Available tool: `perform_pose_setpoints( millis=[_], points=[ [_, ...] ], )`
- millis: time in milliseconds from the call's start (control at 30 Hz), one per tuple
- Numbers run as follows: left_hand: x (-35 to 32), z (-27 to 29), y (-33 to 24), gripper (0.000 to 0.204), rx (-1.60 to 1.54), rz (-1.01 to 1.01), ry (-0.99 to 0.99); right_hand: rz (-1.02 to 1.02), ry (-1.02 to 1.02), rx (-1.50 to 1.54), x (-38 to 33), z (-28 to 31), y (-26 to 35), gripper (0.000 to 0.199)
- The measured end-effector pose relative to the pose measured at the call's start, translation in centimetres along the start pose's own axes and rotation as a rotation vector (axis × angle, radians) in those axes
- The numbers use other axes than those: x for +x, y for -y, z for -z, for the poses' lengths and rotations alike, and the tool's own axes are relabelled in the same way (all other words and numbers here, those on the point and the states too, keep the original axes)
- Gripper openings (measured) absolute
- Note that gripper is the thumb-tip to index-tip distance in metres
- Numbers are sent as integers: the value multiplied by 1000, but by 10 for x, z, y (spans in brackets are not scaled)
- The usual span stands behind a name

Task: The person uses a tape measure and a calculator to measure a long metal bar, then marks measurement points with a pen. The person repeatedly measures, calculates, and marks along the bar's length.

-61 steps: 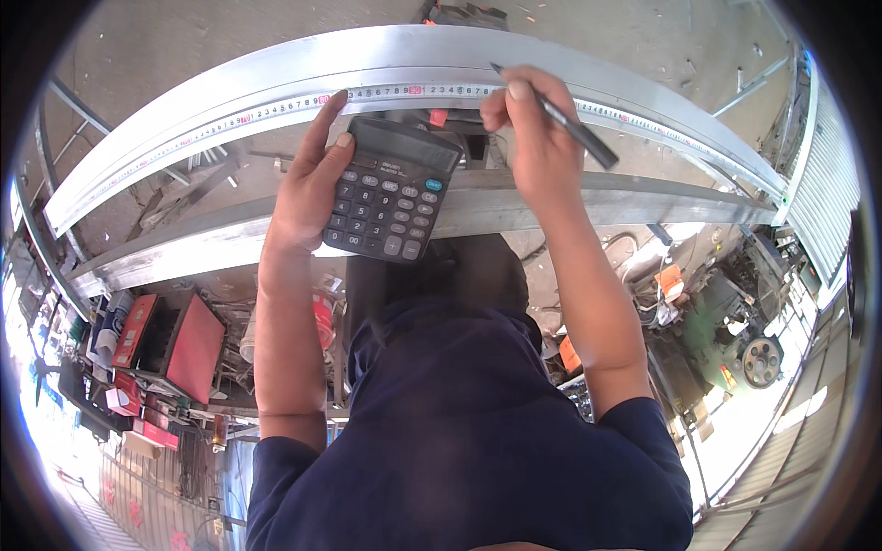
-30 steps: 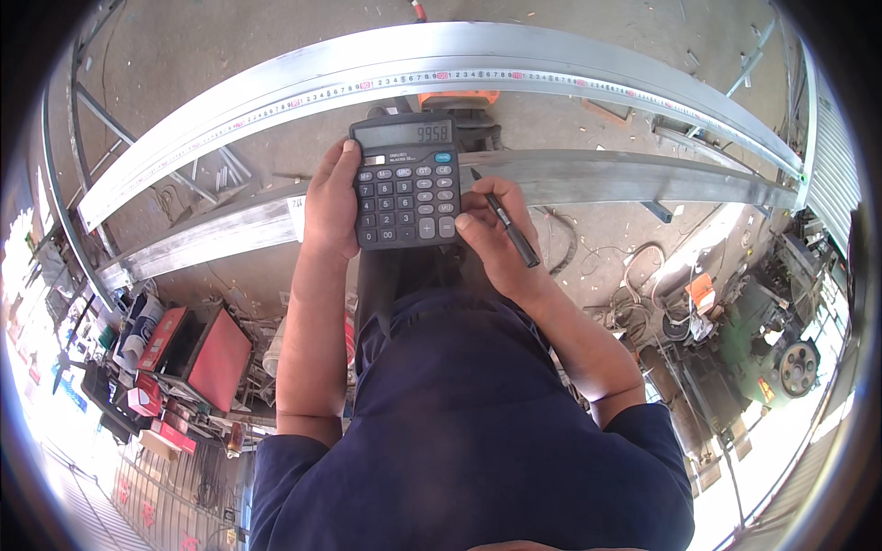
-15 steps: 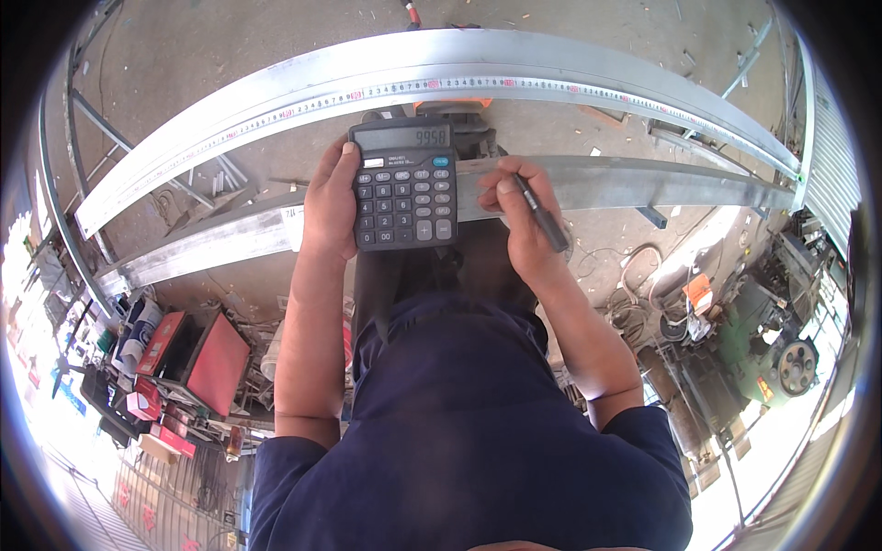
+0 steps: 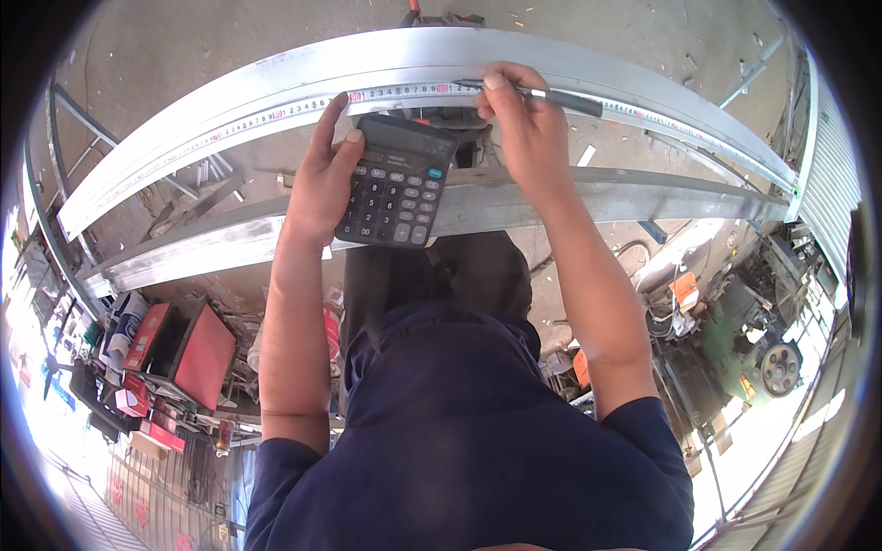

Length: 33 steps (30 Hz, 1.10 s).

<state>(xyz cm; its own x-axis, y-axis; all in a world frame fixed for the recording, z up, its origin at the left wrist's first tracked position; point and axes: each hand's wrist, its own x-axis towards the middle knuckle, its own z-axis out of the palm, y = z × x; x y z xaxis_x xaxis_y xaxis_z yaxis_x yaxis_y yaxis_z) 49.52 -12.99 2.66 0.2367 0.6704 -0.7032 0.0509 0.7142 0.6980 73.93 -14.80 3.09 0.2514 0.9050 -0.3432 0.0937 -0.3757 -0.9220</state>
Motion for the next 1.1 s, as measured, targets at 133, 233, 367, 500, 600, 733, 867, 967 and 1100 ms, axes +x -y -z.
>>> perform_pose_setpoints(
  millis=[133, 233, 367, 500, 600, 733, 867, 967, 1100],
  points=[
    [3, 3, 3, 56, -33, 2, 12, 3, 20, 74, 16, -14, -4, 26],
    [5, 3, 4, 56, -53, -5, 23, 18, 43, 17, 20, -15, -6, 24],
    [9, 5, 5, 56, -54, 4, 45, 37, 20, -30, 25, -17, -10, 22],
    [8, 8, 8, 57, -19, 3, 39, 75, 2, -127, 25, -16, -10, 18],
    [8, 8, 8, 60, -38, -8, 41, 92, -5, -141, 25, -17, -9, 16],
    [8, 9, 8, 60, -33, -8, 44, 109, -18, -192, 26, -19, -13, 16],
    [9, 10, 6, 60, -39, -10, 48, 195, -40, -274, 29, -19, -20, 16],
    [9, 10, 5, 57, -60, 44, 51, 206, -48, -284, 29, -18, -22, 17],
    [7, 10, 7, 57, -62, 22, 62, 210, -52, -298, 28, -19, -22, 18]
  ],
)
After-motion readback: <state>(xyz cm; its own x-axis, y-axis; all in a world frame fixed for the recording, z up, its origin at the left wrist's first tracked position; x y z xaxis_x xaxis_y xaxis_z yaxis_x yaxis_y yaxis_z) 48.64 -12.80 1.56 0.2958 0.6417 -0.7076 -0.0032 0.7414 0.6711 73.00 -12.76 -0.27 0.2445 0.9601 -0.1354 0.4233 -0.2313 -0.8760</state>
